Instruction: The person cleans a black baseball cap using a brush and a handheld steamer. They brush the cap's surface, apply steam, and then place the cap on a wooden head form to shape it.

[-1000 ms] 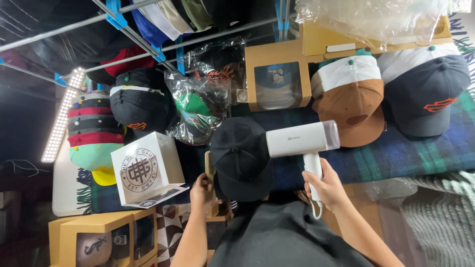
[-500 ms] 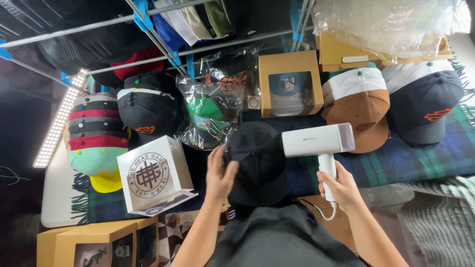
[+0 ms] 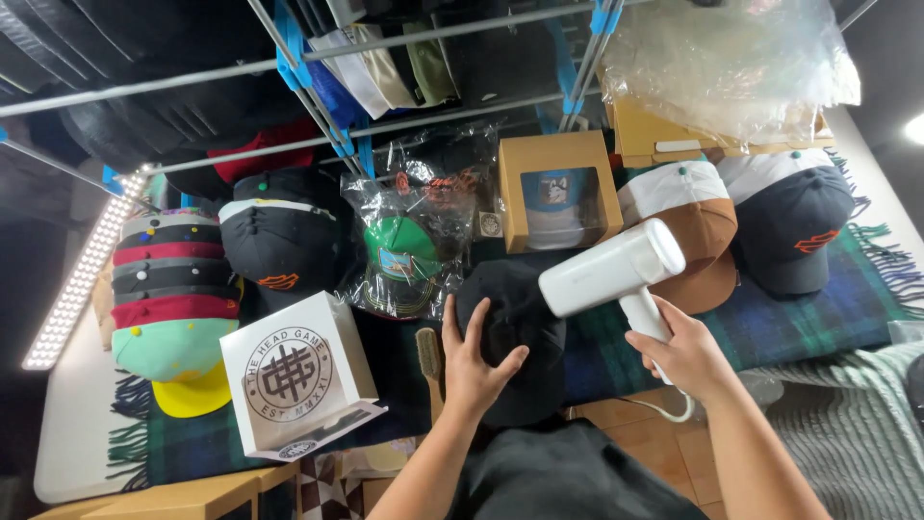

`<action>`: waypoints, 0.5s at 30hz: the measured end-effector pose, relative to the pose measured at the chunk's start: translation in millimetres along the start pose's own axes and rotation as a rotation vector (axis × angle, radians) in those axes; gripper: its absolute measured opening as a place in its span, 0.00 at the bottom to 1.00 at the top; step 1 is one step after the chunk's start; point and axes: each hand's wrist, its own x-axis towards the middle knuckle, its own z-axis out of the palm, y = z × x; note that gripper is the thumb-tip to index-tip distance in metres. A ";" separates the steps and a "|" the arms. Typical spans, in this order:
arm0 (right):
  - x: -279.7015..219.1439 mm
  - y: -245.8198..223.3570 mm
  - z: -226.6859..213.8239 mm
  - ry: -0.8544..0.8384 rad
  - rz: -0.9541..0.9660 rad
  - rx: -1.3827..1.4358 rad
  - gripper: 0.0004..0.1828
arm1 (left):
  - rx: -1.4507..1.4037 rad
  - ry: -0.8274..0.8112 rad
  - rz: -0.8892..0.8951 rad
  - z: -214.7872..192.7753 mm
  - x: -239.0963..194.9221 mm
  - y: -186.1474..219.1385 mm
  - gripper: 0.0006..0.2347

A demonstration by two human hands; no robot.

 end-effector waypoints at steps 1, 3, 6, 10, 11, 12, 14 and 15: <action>1.9 -7.8 -1.5 0.005 -0.004 0.000 0.33 | -0.002 0.001 0.006 -1.0 1.2 1.0 0.40; 3.5 -21.6 -4.4 -0.047 -0.061 -0.110 0.35 | -0.026 -0.045 -0.055 -2.6 -0.2 2.1 0.41; 13.9 -66.9 -0.5 -0.047 -0.089 -0.374 0.36 | -0.037 -0.081 -0.072 -7.9 -0.2 8.5 0.41; 35.6 -103.4 -5.5 -0.133 -0.143 -0.492 0.36 | -0.083 -0.091 -0.100 -9.2 -0.4 7.9 0.43; 35.2 -117.6 -1.8 -0.179 -0.151 -0.552 0.36 | -0.100 -0.094 -0.108 -9.3 -0.3 7.1 0.44; 34.3 -131.3 1.2 -0.226 -0.157 -0.616 0.36 | -0.120 -0.097 -0.118 -8.1 -1.4 6.7 0.45; 40.4 -139.8 15.6 -0.223 -0.237 -0.697 0.37 | -0.158 -0.082 -0.110 -7.6 -5.2 1.5 0.48; 43.1 -143.8 23.2 -0.213 -0.315 -0.769 0.37 | -0.188 -0.074 -0.095 -7.7 -7.5 -1.2 0.50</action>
